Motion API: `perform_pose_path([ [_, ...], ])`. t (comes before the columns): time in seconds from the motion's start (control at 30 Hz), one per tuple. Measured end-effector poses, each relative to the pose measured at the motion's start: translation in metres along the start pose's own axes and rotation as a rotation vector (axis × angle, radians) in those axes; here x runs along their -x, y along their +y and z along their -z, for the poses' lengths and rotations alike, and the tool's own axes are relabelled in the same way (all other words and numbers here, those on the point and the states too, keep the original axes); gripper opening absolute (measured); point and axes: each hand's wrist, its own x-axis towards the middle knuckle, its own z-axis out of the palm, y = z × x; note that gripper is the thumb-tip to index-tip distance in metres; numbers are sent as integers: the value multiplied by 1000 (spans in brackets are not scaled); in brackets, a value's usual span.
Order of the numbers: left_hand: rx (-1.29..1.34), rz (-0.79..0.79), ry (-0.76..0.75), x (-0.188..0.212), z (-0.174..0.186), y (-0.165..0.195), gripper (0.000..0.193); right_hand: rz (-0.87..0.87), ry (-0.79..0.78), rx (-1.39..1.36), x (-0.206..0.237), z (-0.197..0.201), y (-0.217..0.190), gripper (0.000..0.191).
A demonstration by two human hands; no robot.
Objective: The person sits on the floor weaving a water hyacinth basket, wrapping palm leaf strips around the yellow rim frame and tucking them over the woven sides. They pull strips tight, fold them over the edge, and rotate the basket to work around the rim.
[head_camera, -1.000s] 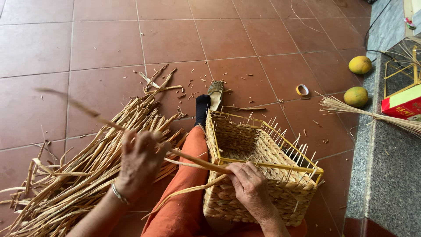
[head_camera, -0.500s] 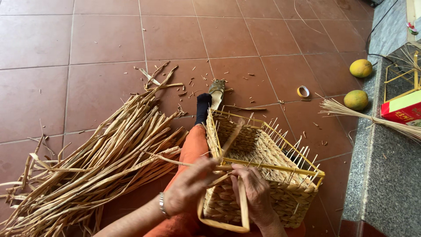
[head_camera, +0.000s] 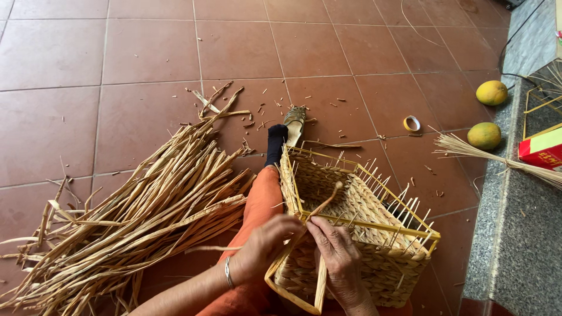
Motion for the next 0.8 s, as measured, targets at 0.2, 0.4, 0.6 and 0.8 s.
perform_pose_path([
  [0.2,248,450,-71,-24,-7,-41,24,-8,-24,44,1,-3,-4,54],
  [0.4,614,676,-339,-39,-4,-74,28,-43,-50,-9,-1,-9,-3,46],
  [0.6,990,731,-259,-35,-4,-66,22,-13,-74,-56,10,-27,19,31],
  [0.8,261,486,169,-20,-28,-51,14,-96,109,-437,27,-29,39,16],
])
